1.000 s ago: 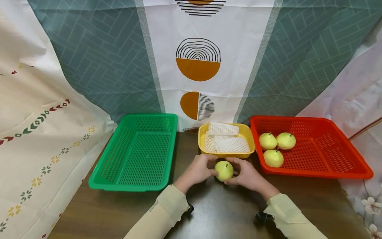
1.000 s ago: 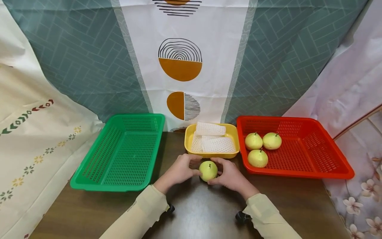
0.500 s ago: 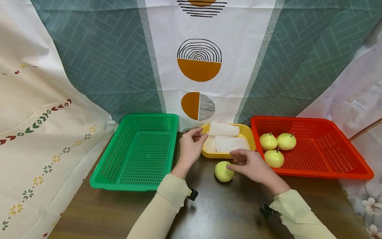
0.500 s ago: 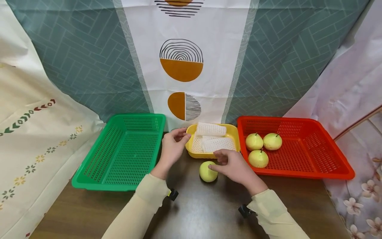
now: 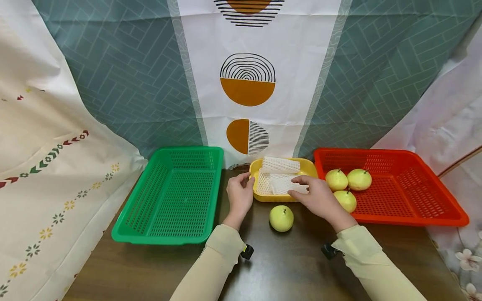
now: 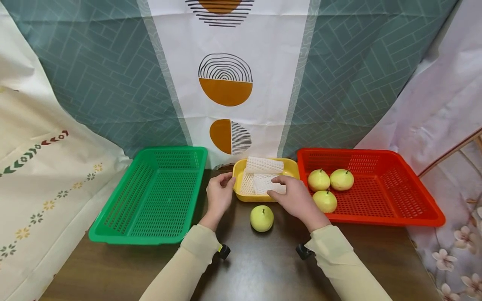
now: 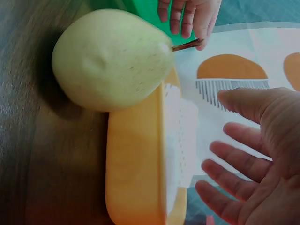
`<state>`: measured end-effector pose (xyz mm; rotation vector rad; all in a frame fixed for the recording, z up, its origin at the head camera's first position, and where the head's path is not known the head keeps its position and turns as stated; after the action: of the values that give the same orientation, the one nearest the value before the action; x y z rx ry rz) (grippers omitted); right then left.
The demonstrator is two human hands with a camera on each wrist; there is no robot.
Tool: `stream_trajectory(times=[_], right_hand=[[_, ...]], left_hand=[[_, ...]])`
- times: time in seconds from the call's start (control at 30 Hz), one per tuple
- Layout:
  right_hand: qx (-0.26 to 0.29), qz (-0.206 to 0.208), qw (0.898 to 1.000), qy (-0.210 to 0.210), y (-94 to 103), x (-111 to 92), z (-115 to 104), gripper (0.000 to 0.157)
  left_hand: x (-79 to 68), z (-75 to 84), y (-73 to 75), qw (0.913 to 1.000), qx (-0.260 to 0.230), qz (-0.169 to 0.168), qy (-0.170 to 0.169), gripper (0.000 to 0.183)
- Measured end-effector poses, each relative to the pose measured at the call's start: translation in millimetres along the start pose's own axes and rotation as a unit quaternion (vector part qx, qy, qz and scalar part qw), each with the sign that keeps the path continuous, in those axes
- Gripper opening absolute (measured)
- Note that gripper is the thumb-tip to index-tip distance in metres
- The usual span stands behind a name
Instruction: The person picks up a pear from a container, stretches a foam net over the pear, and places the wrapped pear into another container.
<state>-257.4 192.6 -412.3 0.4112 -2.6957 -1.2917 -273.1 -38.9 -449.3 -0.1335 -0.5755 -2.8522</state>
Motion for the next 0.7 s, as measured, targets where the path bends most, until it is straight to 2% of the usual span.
stream_trajectory(times=[0.3, 0.47, 0.7], right_hand=[[-0.070, -0.033, 0.997, -0.030, -13.5, 15.2, 10.5, 0.050], [-0.068, -0.055, 0.996, -0.026, -21.5, 22.8, 7.9, 0.054], [-0.075, -0.089, 0.992, -0.050, -27.4, 29.1, 10.3, 0.057]], left_hand=[[-3.3, -16.8, -6.4, 0.9990, 0.025, -0.016, 0.033, 0.025], [-2.8, -22.9, -7.3, 0.9990, 0.022, -0.025, 0.028, 0.025], [-1.2, -32.0, -8.5, 0.9987, 0.020, -0.043, 0.021, 0.025]])
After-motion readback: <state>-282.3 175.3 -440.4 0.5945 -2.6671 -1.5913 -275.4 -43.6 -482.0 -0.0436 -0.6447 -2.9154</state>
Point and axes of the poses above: each hand's wrist, its own x-axis towards the middle knuckle, its own y-axis out of the back of the hand, z = x × y, the point moved 4 cm from there along x, towards the middle knuckle, and after that the axes turned 8 degrees about -z, right-handed, at the moved point
